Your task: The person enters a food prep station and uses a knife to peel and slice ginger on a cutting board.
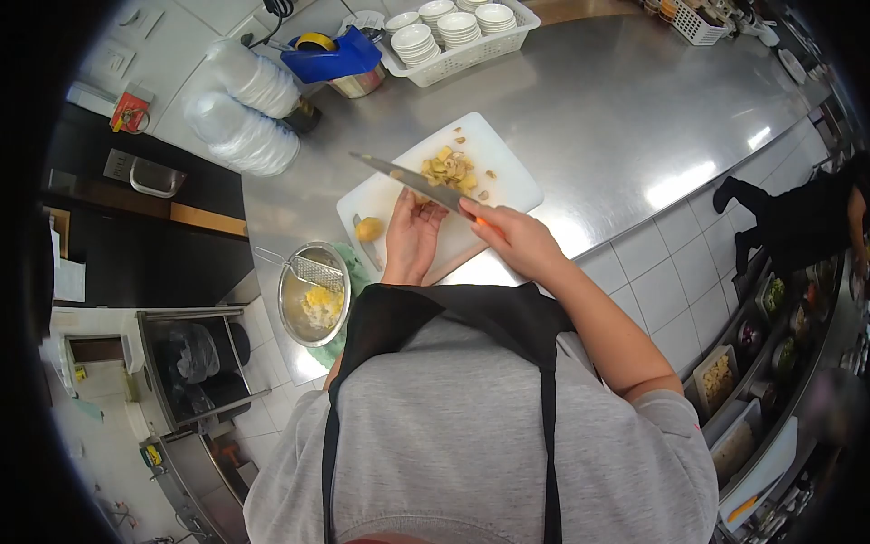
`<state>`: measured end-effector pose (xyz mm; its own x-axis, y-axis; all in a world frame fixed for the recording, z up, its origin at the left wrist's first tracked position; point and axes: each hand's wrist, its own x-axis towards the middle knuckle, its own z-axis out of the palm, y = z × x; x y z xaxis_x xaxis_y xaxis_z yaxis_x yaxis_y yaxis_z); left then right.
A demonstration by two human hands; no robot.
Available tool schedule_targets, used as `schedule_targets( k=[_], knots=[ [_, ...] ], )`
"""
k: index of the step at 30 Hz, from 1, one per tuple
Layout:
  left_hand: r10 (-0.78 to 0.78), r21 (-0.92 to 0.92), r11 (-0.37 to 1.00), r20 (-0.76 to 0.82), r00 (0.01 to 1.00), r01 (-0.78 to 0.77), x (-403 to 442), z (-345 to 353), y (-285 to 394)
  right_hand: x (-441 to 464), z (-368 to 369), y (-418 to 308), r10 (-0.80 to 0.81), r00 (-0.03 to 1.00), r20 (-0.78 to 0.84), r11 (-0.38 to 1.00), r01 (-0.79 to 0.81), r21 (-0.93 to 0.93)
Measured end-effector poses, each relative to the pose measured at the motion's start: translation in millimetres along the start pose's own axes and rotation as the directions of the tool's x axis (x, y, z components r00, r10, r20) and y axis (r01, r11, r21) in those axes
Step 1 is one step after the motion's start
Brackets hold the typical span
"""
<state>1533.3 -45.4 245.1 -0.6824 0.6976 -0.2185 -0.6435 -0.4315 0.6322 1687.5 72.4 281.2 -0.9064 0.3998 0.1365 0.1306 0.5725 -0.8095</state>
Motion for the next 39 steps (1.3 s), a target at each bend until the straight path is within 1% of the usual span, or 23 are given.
schedule_targets(
  k=[2,3,5,7,8,10,12,14,15,17,19,24,26,28,32,34,35,36,37,38,39],
  knots=[
    [0.008,0.001,1.000,-0.014,1.000,-0.008,3.4,-1.7,6.3,-14.6,-6.7,-16.4,0.076,0.993,0.094,0.992,-0.067,-0.103],
    [0.016,0.006,1.000,-0.022,1.000,-0.016,4.0,-1.3,8.5,-21.2,-6.3,-19.9,0.077,0.992,0.097,0.993,-0.068,-0.101],
    [0.026,0.012,1.000,-0.030,0.999,-0.026,4.2,1.8,9.3,-31.2,-6.2,-24.0,0.090,0.994,0.068,0.977,-0.075,-0.199],
    [0.114,0.069,0.992,-0.074,0.991,-0.109,4.1,2.3,6.1,-38.1,-5.4,-20.6,0.077,0.996,0.045,0.981,-0.068,-0.182],
    [0.113,0.071,0.992,-0.073,0.991,-0.108,3.9,1.9,5.9,-40.8,-5.2,-19.1,0.062,0.998,0.023,0.985,-0.057,-0.164],
    [0.100,0.007,0.995,-0.127,0.987,-0.100,2.7,1.9,5.6,-46.7,-8.4,-19.2,0.063,0.997,0.036,0.985,-0.056,-0.164],
    [0.092,-0.024,0.995,-0.107,0.990,-0.095,1.5,2.2,7.7,-50.2,-9.7,-20.2,0.062,0.997,0.049,0.985,-0.053,-0.165],
    [0.087,-0.056,0.994,-0.090,0.992,-0.092,0.7,0.0,7.9,-52.5,-9.3,-21.5,0.096,0.995,0.037,0.968,-0.085,-0.238],
    [0.076,-0.080,0.993,-0.092,0.993,-0.083,1.4,-1.6,6.4,-52.2,-9.3,-23.1,0.094,0.995,0.037,0.968,-0.083,-0.238],
    [0.063,-0.103,0.992,-0.091,0.994,-0.072,1.1,0.0,4.9,-51.9,-8.7,-26.7,0.116,0.993,0.019,0.939,-0.103,-0.327],
    [0.032,-0.180,0.982,-0.127,0.991,-0.055,1.5,1.9,3.6,-52.7,-9.6,-26.2,0.101,0.995,0.013,0.943,-0.091,-0.321],
    [0.062,-0.130,0.989,-0.086,0.994,-0.073,2.4,0.2,8.9,-54.7,-11.3,-24.5,0.065,0.998,0.025,0.957,-0.056,-0.284],
    [0.074,-0.102,0.991,-0.068,0.995,-0.081,1.6,1.9,10.4,-52.9,-12.3,-28.7,0.085,0.996,0.007,0.918,-0.076,-0.389],
    [0.085,-0.078,0.993,-0.113,0.990,-0.094,0.4,3.3,10.6,-50.1,-11.0,-30.7,0.083,0.997,-0.002,0.912,-0.077,-0.403],
    [0.097,-0.051,0.993,-0.136,0.986,-0.105,-0.7,-1.0,9.1,-43.7,-4.0,-25.9,0.058,0.998,-0.013,0.913,-0.059,-0.403],
    [0.078,0.009,0.997,-0.064,0.995,-0.077,-5.2,-3.4,4.9,-38.3,-0.7,-23.6,0.051,0.998,-0.025,0.920,-0.056,-0.388],
    [0.077,0.009,0.997,-0.064,0.995,-0.076,-6.9,-6.7,-1.1,-35.0,1.1,-22.3,0.043,0.998,-0.036,0.927,-0.053,-0.372],
    [0.028,-0.031,0.999,-0.008,1.000,-0.028,-8.5,-10.4,-9.7,-30.0,2.8,-20.3,0.044,0.998,-0.036,0.927,-0.054,-0.372],
    [-0.018,-0.069,0.997,0.052,0.998,0.021,-11.4,-7.9,-14.5,-23.1,3.6,-17.5,0.098,0.994,-0.055,0.935,-0.111,-0.336],
    [-0.055,-0.030,0.998,0.112,0.992,0.059,-14.6,-6.0,-18.4,-17.1,3.1,-14.3,0.153,0.986,-0.072,0.939,-0.168,-0.300],
    [-0.058,-0.029,0.998,0.113,0.992,0.061,-14.5,-5.6,-18.7,-12.7,0.8,-10.2,0.155,0.985,-0.074,0.939,-0.170,-0.300]
  ],
)
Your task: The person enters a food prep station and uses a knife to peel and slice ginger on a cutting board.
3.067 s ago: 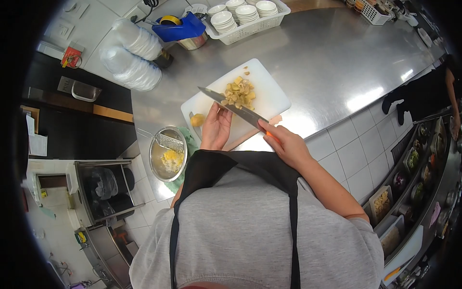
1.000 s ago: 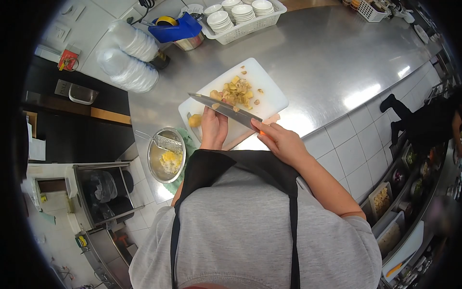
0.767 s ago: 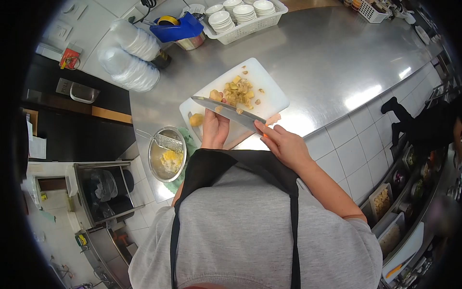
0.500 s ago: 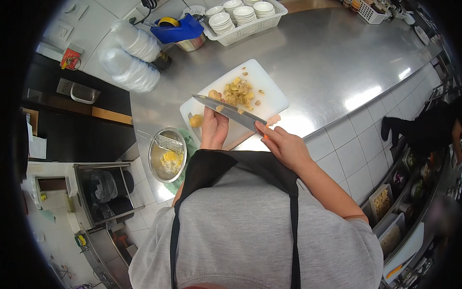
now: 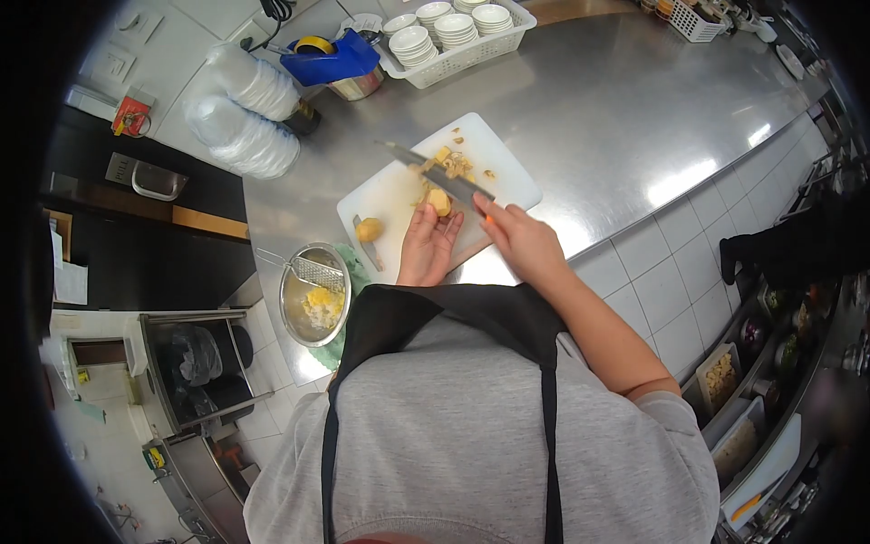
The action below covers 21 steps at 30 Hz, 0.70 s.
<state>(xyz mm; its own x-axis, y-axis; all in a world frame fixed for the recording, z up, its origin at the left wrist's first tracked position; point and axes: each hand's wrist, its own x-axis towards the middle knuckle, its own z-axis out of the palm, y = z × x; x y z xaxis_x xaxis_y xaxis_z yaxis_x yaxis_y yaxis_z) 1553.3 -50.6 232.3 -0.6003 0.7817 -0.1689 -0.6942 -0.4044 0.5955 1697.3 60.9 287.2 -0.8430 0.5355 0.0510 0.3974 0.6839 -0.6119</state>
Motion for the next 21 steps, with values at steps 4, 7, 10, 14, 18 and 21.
schedule_targets(
  k=[4,7,10,14,18,21],
  knots=[
    [0.009,0.016,1.000,0.047,0.999,-0.009,0.4,10.1,13.4,6.6,2.1,20.3,-0.019,0.999,-0.047,0.980,0.027,0.197],
    [0.048,0.045,0.998,-0.020,0.999,-0.047,1.8,12.0,16.4,-7.0,4.2,25.3,-0.065,0.988,-0.137,0.941,0.106,0.323],
    [0.069,0.028,0.997,-0.018,0.997,-0.069,3.6,6.6,19.8,-26.0,-7.4,18.6,-0.109,0.988,-0.110,0.934,0.139,0.329],
    [0.145,0.082,0.986,0.004,0.989,-0.145,10.3,4.0,23.5,-45.2,-16.4,12.4,-0.020,0.996,0.085,0.981,0.003,0.194],
    [0.156,0.160,0.976,-0.018,0.988,-0.151,5.7,2.3,17.4,-47.9,-17.1,2.1,0.066,0.993,0.095,0.996,-0.072,0.054],
    [0.121,0.221,0.968,-0.007,0.993,-0.116,-4.8,10.8,3.7,-34.0,-6.3,10.2,0.110,0.994,0.001,0.991,-0.110,0.079]
  ],
)
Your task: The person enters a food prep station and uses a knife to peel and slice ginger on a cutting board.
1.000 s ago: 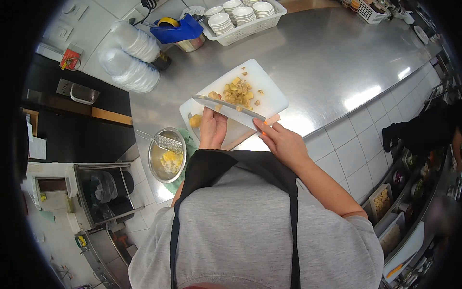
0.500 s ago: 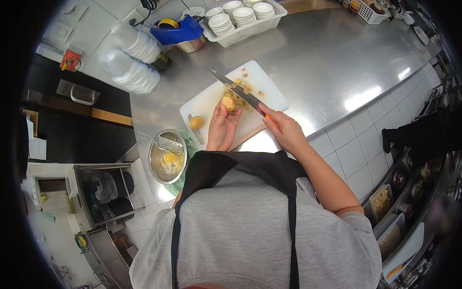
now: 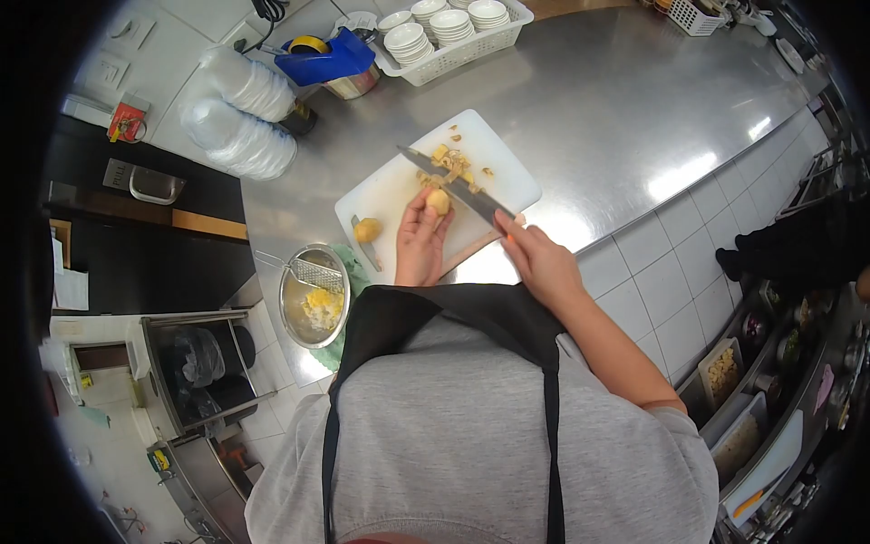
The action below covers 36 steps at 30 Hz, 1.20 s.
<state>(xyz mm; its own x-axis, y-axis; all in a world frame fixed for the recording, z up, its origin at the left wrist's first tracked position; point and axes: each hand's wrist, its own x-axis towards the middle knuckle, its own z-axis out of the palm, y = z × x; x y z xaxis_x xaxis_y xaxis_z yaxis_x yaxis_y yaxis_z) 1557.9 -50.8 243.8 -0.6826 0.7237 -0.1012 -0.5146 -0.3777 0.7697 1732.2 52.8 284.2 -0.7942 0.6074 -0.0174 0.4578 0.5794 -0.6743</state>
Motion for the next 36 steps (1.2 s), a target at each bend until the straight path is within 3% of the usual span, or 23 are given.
schedule_targets(
  k=[1,6,11,14,16,19,21,26,31,33,34,35,36],
  knots=[
    [-0.032,0.043,0.999,0.000,0.999,0.032,-3.8,2.5,-1.9,6.3,1.7,3.9,0.002,1.000,-0.001,1.000,-0.002,0.001],
    [-0.101,-0.238,0.966,0.003,0.995,0.099,10.3,-1.2,24.1,18.9,1.3,8.5,-0.077,0.997,-0.026,0.977,0.081,0.200],
    [-0.113,-0.368,0.923,0.013,0.994,0.110,15.4,-4.3,32.6,11.5,7.5,16.6,-0.084,0.995,-0.062,0.925,0.101,0.365],
    [-0.137,-0.422,0.899,-0.019,0.990,0.116,19.3,-14.7,24.0,-2.4,-0.1,15.7,-0.115,0.993,-0.040,0.931,0.122,0.345],
    [-0.145,-0.434,0.894,-0.052,0.988,0.109,21.3,-17.9,20.1,-11.2,-8.7,10.8,-0.118,0.989,0.091,0.977,0.099,0.189],
    [-0.121,-0.407,0.911,-0.101,0.987,0.070,20.4,-13.9,20.1,-21.5,-13.5,2.4,-0.120,0.980,0.160,0.992,0.111,0.068],
    [-0.175,-0.372,0.924,-0.198,0.965,0.091,19.7,-9.4,22.4,-23.6,-14.9,-3.6,-0.126,0.980,0.156,0.992,0.124,0.020],
    [-0.183,-0.347,0.933,-0.220,0.958,0.099,16.2,-1.7,24.2,-23.4,-12.3,-8.5,-0.090,0.989,0.115,0.981,0.108,-0.164],
    [-0.193,-0.341,0.936,-0.280,0.940,0.091,13.2,-7.1,18.0,-9.8,-5.9,-2.8,-0.098,0.995,-0.006,0.980,0.096,-0.172],
    [0.092,0.181,0.982,-0.243,0.966,-0.048,3.9,-5.1,17.4,2.0,-5.5,4.4,-0.101,0.992,-0.071,0.987,0.091,-0.131],
    [0.091,0.182,0.982,-0.243,0.966,-0.047,0.0,-11.4,19.4,5.5,-6.6,9.0,-0.090,0.992,-0.087,0.982,0.074,-0.172],
    [0.213,0.641,0.760,-0.098,0.972,-0.102,-3.2,-24.0,22.8,7.5,-8.3,12.8,-0.076,0.992,-0.105,0.975,0.052,-0.214],
    [0.249,0.924,0.340,0.090,0.964,-0.174,-5.3,-36.6,25.4,9.1,-12.4,13.3,-0.041,0.997,-0.069,0.960,0.020,-0.279]
  ],
)
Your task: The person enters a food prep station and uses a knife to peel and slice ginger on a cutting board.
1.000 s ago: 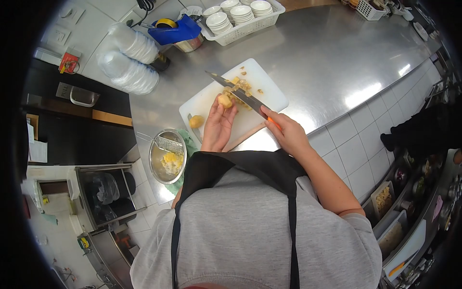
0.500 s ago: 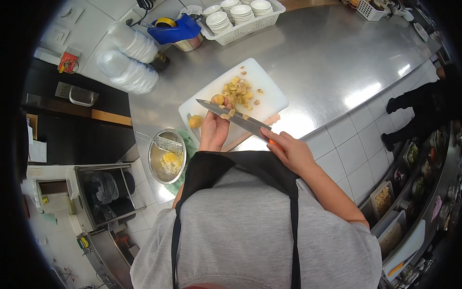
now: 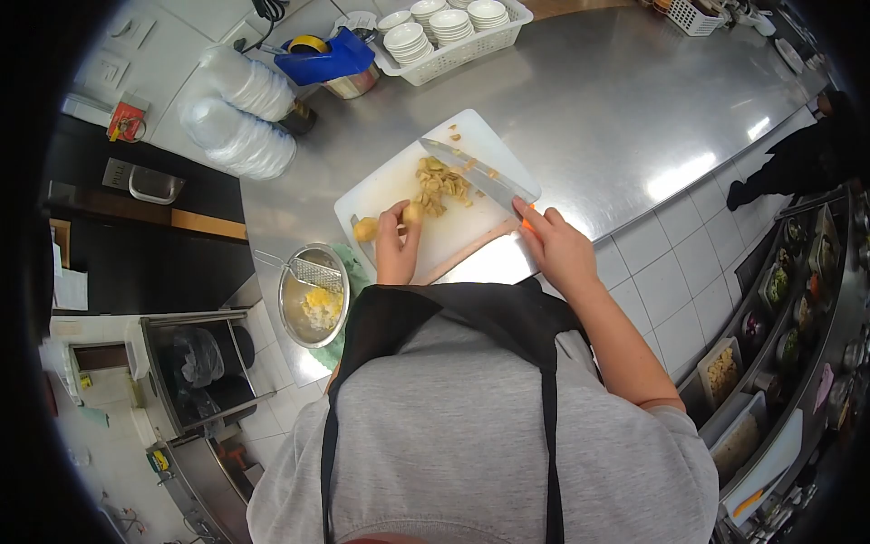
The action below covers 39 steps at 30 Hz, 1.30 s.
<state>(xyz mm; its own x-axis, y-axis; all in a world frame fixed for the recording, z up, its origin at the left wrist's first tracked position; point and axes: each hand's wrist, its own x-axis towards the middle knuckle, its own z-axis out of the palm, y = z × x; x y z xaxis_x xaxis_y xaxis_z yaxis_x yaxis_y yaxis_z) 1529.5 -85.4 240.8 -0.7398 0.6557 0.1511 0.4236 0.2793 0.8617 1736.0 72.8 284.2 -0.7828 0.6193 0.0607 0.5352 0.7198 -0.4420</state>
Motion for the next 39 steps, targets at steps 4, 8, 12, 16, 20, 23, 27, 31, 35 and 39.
schedule_targets(
  k=[4,8,12,16,20,23,27,31,35,39],
  knots=[
    [0.074,0.435,0.895,0.061,0.995,-0.093,-7.1,-14.6,-25.7,0.3,3.0,8.2,-0.016,1.000,0.010,0.999,0.017,-0.044],
    [0.255,0.529,0.806,0.094,0.962,-0.265,-4.3,-5.5,15.3,-0.8,-2.9,-0.2,-0.059,0.998,0.016,0.997,0.059,-0.051],
    [0.389,0.448,0.693,0.425,0.817,-0.564,6.0,24.8,45.8,-4.0,-11.9,-7.4,-0.119,0.992,0.049,0.992,0.120,-0.030],
    [0.353,0.445,0.690,0.481,0.803,-0.570,22.2,37.3,37.5,-14.4,-31.4,-9.8,-0.102,0.994,0.037,0.995,0.102,0.002],
    [0.246,0.588,0.678,0.384,0.890,-0.441,37.0,25.3,18.3,-26.4,-58.9,13.4,-0.040,0.997,0.061,0.999,0.039,0.010],
    [0.196,0.638,0.677,0.324,0.925,-0.367,42.7,14.1,9.0,-24.2,-75.1,21.9,0.076,0.989,0.124,0.996,-0.081,0.038],
    [0.141,0.647,0.718,0.227,0.964,-0.258,48.9,4.5,1.1,6.2,-58.9,47.5,0.090,0.994,0.061,0.946,-0.104,0.306],
    [0.064,0.619,0.765,0.206,0.976,-0.181,53.3,-14.3,4.5,56.6,-28.0,61.5,-0.010,0.999,0.037,0.972,0.001,0.233],
    [-0.013,0.626,0.770,0.207,0.978,-0.122,51.6,-37.0,-0.2,75.2,-18.0,51.7,-0.020,0.993,0.119,0.993,0.006,0.120],
    [0.003,0.582,0.802,0.220,0.976,-0.133,50.3,-50.5,-8.8,58.3,-37.7,43.5,-0.102,0.962,0.255,0.990,0.073,0.120]
  ],
)
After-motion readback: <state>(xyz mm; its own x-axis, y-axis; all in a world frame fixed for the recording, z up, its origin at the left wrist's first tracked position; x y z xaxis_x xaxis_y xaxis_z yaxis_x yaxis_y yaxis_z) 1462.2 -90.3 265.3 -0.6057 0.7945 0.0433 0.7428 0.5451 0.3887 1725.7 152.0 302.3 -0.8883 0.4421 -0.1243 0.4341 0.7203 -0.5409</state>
